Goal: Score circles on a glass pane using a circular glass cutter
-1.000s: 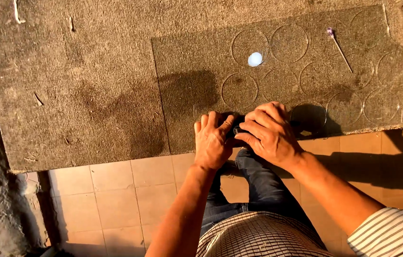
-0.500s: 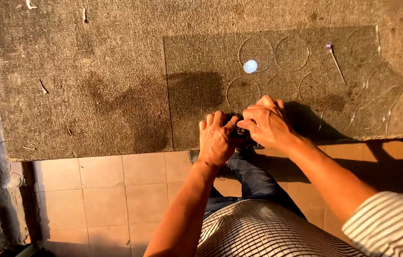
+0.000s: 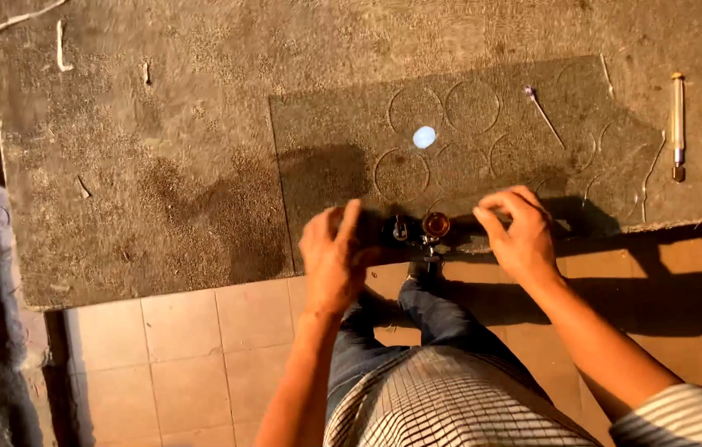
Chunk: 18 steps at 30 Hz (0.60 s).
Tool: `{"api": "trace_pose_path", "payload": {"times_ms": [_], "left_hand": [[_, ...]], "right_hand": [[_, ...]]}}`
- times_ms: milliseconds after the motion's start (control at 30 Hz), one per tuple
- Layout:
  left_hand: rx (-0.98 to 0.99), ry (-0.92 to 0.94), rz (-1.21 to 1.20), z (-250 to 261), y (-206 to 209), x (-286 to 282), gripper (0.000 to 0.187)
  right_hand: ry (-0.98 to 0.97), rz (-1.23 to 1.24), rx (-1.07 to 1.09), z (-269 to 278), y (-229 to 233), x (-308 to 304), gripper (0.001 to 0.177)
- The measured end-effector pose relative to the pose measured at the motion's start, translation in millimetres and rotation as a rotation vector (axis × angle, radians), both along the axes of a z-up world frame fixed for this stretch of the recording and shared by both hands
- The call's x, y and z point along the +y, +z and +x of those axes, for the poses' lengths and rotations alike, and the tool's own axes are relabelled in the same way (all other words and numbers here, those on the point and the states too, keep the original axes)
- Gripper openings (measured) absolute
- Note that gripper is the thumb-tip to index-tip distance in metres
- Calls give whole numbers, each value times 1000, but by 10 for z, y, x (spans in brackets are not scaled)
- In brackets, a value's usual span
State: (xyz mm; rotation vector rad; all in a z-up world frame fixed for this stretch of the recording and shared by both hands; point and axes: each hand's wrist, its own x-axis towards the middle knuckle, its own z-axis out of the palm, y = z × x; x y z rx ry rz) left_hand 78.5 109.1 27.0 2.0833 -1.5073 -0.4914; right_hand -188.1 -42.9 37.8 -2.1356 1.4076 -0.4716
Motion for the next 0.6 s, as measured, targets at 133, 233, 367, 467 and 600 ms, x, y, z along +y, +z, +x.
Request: {"api": "trace_pose_path", "payload": {"times_ms": [133, 233, 367, 467, 600], "left_hand": [[-435, 330, -280, 365, -386, -123, 84], [-357, 315, -231, 417, -239, -393, 80], [-418, 241, -173, 450, -530, -743, 80], [-532, 190, -121, 433, -617, -858, 91], [-506, 112, -92, 438, -566, -873, 80]], "right_hand": [[98, -151, -21, -258, -62, 55, 14], [85, -127, 12, -184, -13, 119, 15], [96, -197, -42, -148, -68, 86, 20], [128, -218, -109, -159, -193, 35, 23], [150, -193, -123, -207, -388, 58, 26]]}}
